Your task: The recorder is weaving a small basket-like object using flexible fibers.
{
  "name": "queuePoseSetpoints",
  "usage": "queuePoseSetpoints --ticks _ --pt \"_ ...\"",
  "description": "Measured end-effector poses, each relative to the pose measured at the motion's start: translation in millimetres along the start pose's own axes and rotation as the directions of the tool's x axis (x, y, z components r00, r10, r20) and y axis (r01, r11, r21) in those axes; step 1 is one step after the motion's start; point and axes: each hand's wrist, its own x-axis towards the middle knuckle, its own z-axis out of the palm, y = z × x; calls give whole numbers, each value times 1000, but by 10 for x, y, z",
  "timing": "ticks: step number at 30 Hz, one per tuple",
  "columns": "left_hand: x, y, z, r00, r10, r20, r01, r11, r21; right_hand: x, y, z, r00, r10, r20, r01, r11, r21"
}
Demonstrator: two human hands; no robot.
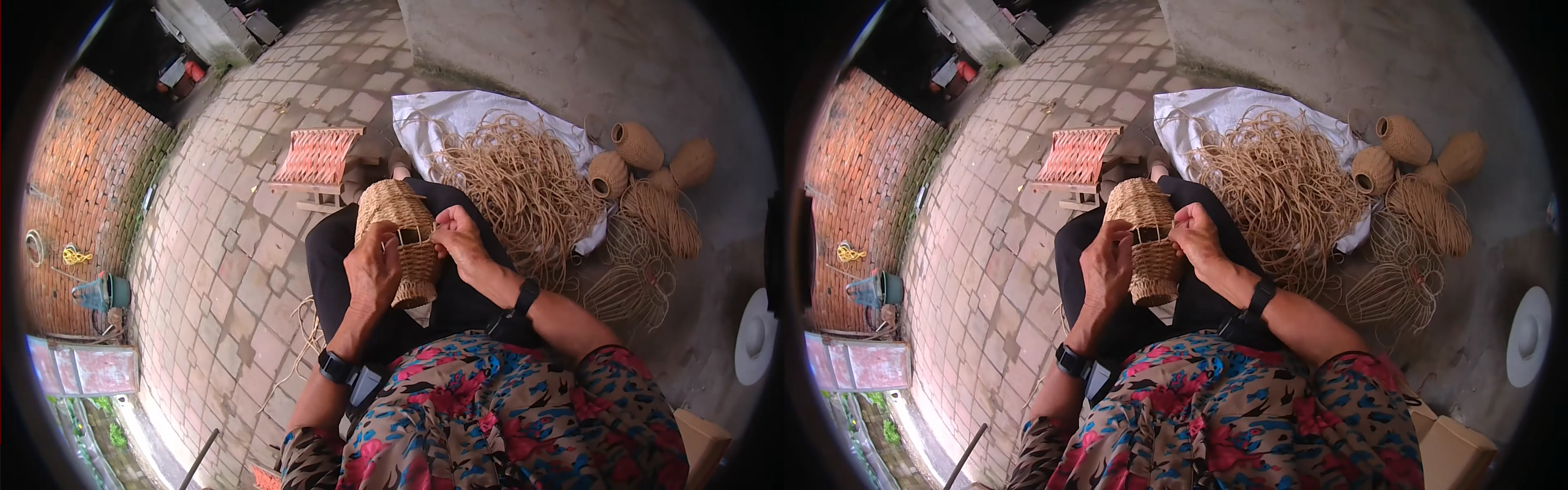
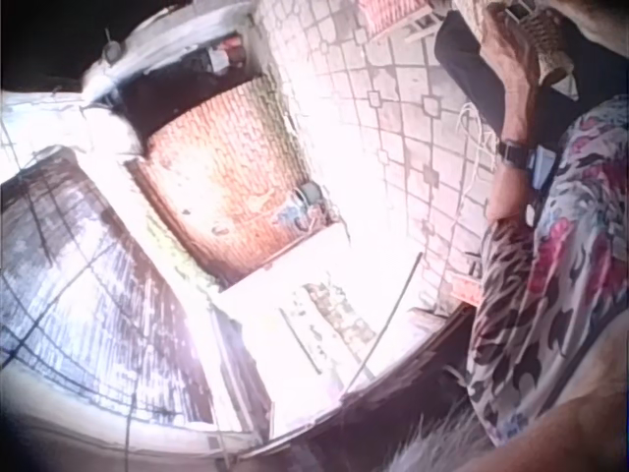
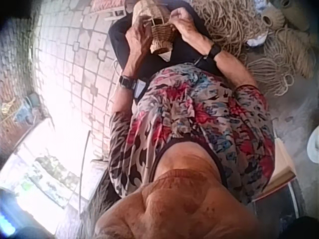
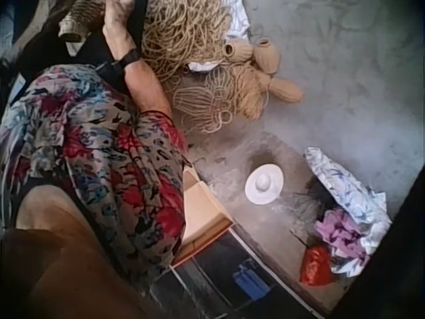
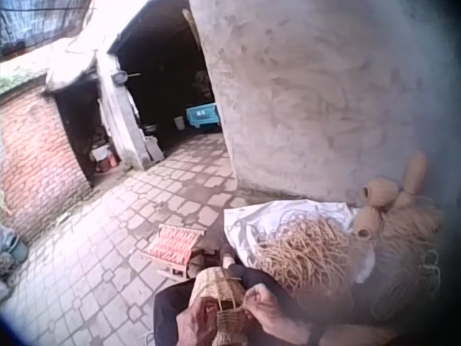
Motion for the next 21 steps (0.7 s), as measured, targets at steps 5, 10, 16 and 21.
queuePoseSetpoints --ticks 5,10,16,21 --pt "126 62 201 946 14 324 -65 987 150 41 -20 -37 986 -128 108 137 988 -76" --pt "193 -53 296 945 -69 320 19 987 157 43 -106 -212 923 -323 209 379 669 -640" --pt "229 -31 192 939 -216 267 205 976 69 -102 -169 -211 821 -380 426 559 387 -734" --pt "163 -172 44 909 -318 268 384 889 -249 24 -585 -230 822 -215 528 544 574 -612"
